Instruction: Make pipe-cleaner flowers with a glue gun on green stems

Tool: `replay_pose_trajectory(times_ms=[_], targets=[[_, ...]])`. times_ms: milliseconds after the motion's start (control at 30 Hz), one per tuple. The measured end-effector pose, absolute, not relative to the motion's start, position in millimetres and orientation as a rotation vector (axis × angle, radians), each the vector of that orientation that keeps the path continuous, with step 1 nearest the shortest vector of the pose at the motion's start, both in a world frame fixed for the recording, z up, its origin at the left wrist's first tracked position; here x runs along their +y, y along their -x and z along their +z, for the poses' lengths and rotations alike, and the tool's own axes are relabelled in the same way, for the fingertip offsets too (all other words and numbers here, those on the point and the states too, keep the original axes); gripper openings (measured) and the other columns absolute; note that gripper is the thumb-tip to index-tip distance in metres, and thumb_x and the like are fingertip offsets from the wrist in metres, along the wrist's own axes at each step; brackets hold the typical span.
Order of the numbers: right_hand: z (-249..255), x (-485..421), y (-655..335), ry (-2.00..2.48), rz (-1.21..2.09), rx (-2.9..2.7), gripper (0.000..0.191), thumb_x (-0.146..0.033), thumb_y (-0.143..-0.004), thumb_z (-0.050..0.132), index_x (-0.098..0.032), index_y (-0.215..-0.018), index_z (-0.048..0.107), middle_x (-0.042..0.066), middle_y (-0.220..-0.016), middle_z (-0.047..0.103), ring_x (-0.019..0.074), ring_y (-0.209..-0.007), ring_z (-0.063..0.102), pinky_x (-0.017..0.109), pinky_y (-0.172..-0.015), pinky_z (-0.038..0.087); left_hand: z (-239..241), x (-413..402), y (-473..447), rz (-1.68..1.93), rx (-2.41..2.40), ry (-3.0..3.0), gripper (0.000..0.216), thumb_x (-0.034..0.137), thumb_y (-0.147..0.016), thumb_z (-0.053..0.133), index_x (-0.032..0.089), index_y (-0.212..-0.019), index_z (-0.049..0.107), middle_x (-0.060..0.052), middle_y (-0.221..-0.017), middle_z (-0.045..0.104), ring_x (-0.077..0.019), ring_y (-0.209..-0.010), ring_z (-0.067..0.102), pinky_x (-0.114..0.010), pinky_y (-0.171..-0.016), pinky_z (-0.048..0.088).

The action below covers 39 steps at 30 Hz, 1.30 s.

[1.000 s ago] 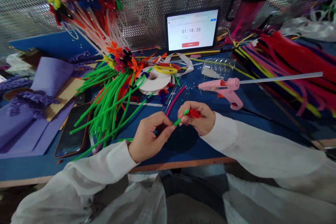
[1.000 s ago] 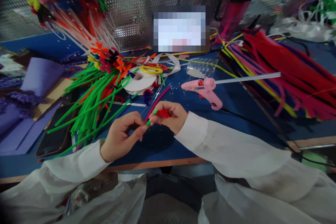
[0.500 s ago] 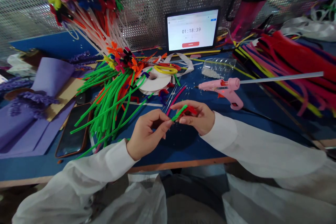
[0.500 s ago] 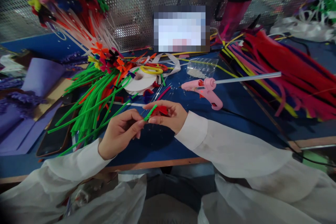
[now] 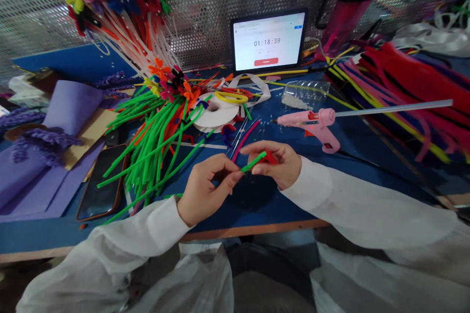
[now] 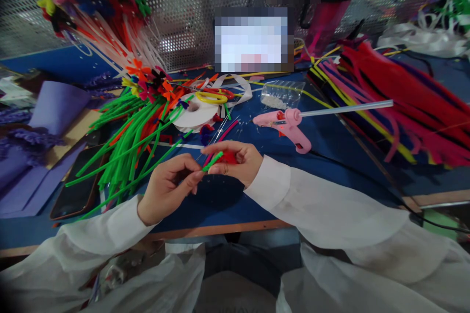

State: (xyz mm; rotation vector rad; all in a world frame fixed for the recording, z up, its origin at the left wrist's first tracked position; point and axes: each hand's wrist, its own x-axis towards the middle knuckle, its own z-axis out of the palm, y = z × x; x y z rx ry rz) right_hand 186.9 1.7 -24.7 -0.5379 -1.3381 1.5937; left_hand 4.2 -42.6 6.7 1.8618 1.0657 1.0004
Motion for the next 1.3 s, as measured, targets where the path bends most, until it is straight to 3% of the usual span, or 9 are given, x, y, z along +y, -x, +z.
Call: replay_pose_trajectory(times_ms=[100, 200, 367, 800, 900, 1067, 1133, 1233, 1300], targets=[[-26, 1, -187, 0.569, 1.666, -1.276, 0.048, -0.023, -0.06, 0.083, -0.024, -0.105, 0.067, -0.006, -0.064, 0.062, 0.0055, -0.056, 0.055, 0.017, -0.052, 0.046, 9, -42, -2, 1.085, 1.121, -2.148, 0.004, 0.015, -0.083, 0.058, 0.015, -0.079, 0.059, 0.0, -0.068, 0.054, -0.0072, -0.057, 0.054, -0.018, -0.051, 0.042], [-22, -4, -185, 0.601, 1.665, -1.165, 0.031, -0.022, -0.057, 0.084, -0.021, -0.085, 0.069, -0.005, -0.064, 0.065, 0.0055, -0.057, 0.058, 0.016, -0.054, 0.047, 12, -41, 1, 1.151, 1.14, -2.504, 0.01, 0.009, -0.081, 0.059, 0.016, -0.087, 0.061, -0.001, -0.074, 0.061, -0.009, -0.067, 0.057, -0.019, -0.059, 0.043], [-17, -11, -182, 0.575, 1.602, -1.14, 0.021, -0.016, -0.058, 0.083, -0.022, -0.074, 0.07, -0.006, -0.063, 0.066, 0.0037, -0.057, 0.059, 0.015, -0.058, 0.047, 12, -40, 5, 1.137, 1.213, -2.948, 0.011, 0.014, -0.081, 0.06, 0.019, -0.09, 0.062, 0.001, -0.074, 0.065, -0.009, -0.06, 0.057, -0.023, -0.052, 0.037], [-20, -11, -182, 0.61, 1.604, -1.147, 0.015, -0.02, -0.061, 0.082, -0.022, -0.069, 0.069, -0.005, -0.063, 0.066, 0.0043, -0.056, 0.057, 0.017, -0.056, 0.044, 11, -40, 3, 1.142, 1.19, -3.051, 0.007, 0.014, -0.08, 0.062, 0.019, -0.085, 0.06, 0.003, -0.07, 0.064, -0.0091, -0.056, 0.056, -0.024, -0.05, 0.035], [-19, -10, -182, 0.575, 1.678, -1.139, 0.033, -0.022, -0.06, 0.082, -0.025, -0.09, 0.069, -0.006, -0.066, 0.066, 0.0051, -0.059, 0.059, 0.018, -0.059, 0.047, 13, -38, 5, 1.16, 1.206, -3.095, 0.012, 0.013, -0.079, 0.064, 0.019, -0.089, 0.061, 0.003, -0.071, 0.065, -0.0096, -0.057, 0.057, -0.024, -0.051, 0.037], [-21, -4, -186, 0.681, 1.705, -1.296, 0.07, -0.024, -0.058, 0.081, -0.021, -0.121, 0.051, -0.004, -0.071, 0.067, 0.0082, -0.062, 0.06, 0.021, -0.058, 0.048, 14, -34, 11, 1.204, 1.214, -3.198, 0.018, 0.012, -0.075, 0.068, 0.018, -0.09, 0.062, 0.003, -0.07, 0.066, -0.0102, -0.058, 0.058, -0.024, -0.054, 0.04], [-23, 0, -192, 0.798, 1.584, -1.415, 0.065, -0.025, -0.056, 0.082, -0.019, -0.114, 0.053, -0.003, -0.07, 0.067, 0.0079, -0.057, 0.057, 0.021, -0.054, 0.046, 12, -33, 14, 1.188, 1.204, -3.218, 0.019, 0.012, -0.074, 0.069, 0.018, -0.091, 0.062, 0.003, -0.07, 0.066, -0.0104, -0.058, 0.058, -0.025, -0.055, 0.041], [-24, 7, -205, 0.985, 1.273, -1.594, 0.035, -0.031, -0.056, 0.081, -0.017, -0.077, 0.058, -0.003, -0.062, 0.063, 0.0083, -0.053, 0.056, 0.022, -0.052, 0.044, 7, -30, 18, 1.153, 1.206, -3.214, 0.02, 0.012, -0.075, 0.068, 0.019, -0.093, 0.062, 0.003, -0.073, 0.067, -0.0102, -0.059, 0.059, -0.024, -0.055, 0.041], [-23, 12, -215, 1.103, 1.071, -1.687, 0.03, -0.036, -0.06, 0.079, -0.017, -0.062, 0.056, -0.001, -0.058, 0.062, 0.0095, -0.052, 0.056, 0.022, -0.051, 0.044, 5, -26, 22, 1.11, 1.25, -3.17, 0.019, 0.014, -0.078, 0.066, 0.019, -0.095, 0.063, 0.002, -0.076, 0.067, -0.0102, -0.062, 0.06, -0.023, -0.055, 0.042]])
